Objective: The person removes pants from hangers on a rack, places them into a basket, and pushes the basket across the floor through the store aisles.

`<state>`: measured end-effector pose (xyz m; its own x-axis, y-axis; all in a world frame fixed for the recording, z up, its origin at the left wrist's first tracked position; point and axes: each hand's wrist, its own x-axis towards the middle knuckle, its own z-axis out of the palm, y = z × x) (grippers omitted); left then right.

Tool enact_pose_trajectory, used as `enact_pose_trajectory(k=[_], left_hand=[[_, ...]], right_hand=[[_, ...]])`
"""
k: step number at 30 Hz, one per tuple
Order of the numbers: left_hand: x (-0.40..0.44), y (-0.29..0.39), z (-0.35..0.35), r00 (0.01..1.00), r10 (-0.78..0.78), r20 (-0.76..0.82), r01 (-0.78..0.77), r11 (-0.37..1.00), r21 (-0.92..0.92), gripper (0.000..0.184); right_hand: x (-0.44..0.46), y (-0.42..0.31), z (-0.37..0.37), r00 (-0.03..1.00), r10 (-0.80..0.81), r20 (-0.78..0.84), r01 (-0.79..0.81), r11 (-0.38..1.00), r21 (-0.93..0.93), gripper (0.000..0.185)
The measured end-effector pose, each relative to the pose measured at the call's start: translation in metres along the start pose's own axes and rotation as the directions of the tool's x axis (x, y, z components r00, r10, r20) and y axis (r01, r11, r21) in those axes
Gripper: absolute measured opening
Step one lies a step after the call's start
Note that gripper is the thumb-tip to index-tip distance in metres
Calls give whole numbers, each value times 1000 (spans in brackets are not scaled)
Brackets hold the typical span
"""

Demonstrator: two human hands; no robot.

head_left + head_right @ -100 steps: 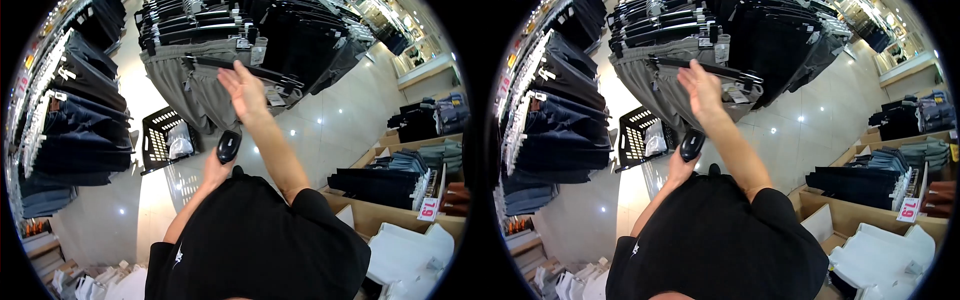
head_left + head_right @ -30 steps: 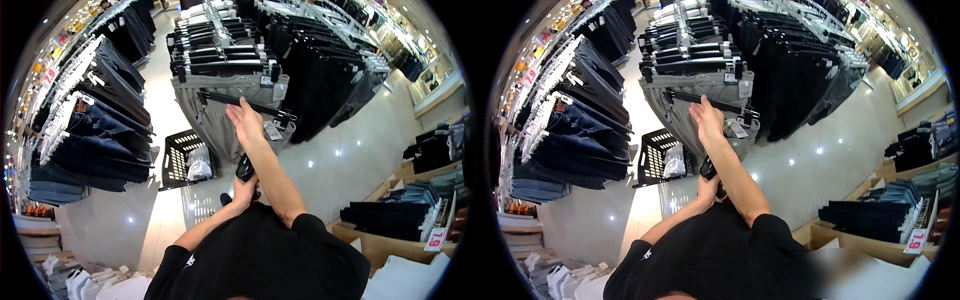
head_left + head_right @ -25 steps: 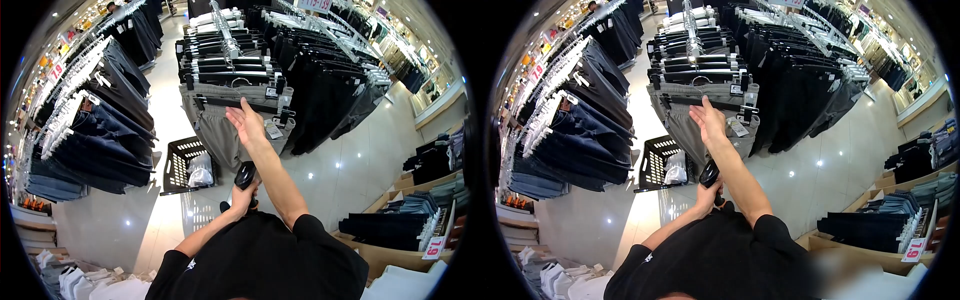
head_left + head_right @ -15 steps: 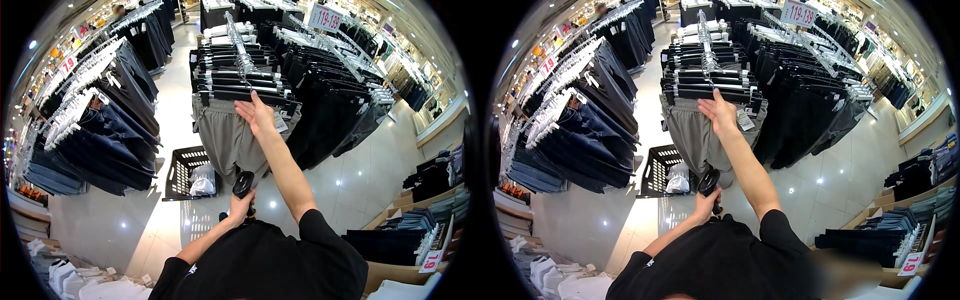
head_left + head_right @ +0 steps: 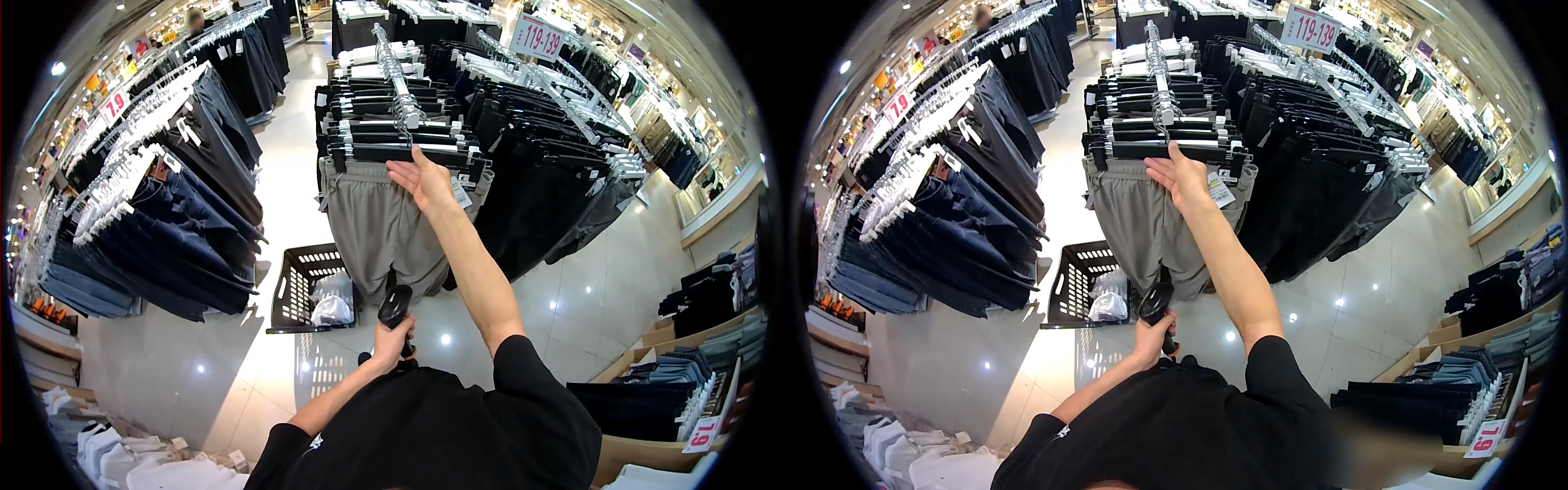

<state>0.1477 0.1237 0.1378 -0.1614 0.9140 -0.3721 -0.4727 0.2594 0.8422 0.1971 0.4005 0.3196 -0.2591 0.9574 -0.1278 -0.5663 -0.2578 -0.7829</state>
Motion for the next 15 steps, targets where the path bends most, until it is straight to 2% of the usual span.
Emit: enact_pose_trajectory(k=[4,9,15], left_hand=[[0,2,-2,999,-19,-30,19,1000,0,9],[4,0,-7,1000,-20,-22,19,998,-55,9],[1,2,-10,998,-21,-58,19,999,-45,9]], right_hand=[[13,3,-8,998,-31,45,30,999,21,62],[2,9,-9,999,-19,28,16,994,109,60],[-2,4,-4,998,59,6,-59,985,164,64]])
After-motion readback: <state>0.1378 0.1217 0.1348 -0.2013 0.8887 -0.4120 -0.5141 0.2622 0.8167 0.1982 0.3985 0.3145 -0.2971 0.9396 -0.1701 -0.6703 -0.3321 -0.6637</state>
